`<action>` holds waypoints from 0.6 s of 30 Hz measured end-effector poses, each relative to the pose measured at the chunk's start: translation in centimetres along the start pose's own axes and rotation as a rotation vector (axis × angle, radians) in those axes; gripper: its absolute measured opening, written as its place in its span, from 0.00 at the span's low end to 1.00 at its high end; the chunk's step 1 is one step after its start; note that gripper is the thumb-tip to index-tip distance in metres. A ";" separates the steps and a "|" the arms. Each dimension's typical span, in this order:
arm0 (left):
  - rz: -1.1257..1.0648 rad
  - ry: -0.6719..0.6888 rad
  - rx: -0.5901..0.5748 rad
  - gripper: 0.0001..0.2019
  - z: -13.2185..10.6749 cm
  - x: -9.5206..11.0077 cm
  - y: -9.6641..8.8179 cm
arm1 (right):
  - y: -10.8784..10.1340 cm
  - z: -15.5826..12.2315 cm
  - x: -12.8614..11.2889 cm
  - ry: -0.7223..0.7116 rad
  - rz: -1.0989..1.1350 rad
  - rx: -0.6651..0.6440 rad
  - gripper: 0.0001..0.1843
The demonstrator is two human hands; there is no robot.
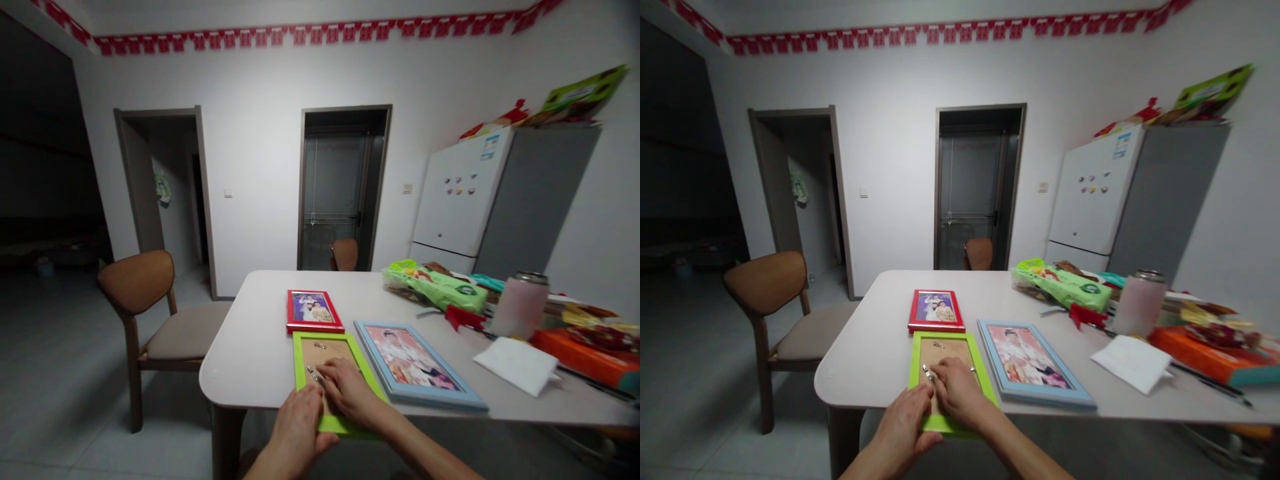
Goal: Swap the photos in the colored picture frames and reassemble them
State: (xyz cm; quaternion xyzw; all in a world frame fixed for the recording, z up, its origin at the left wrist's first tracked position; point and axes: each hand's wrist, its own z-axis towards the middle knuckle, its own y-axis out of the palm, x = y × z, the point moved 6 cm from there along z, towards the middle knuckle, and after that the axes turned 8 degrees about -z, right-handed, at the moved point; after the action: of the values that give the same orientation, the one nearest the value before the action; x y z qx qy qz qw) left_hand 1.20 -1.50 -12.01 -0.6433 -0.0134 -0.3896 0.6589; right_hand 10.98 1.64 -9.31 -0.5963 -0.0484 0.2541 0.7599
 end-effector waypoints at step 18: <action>-0.107 0.021 0.023 0.30 -0.3 -0.1 -0.8 | 2.2 3.1 0.5 -0.094 -0.095 -0.022 0.09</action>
State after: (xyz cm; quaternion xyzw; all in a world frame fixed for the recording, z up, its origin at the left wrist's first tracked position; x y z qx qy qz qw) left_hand 0.56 -1.63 -11.48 -0.6298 -0.0454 -0.4309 0.6447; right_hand 9.54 4.90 -10.59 -0.5889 -0.1148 0.2450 0.7615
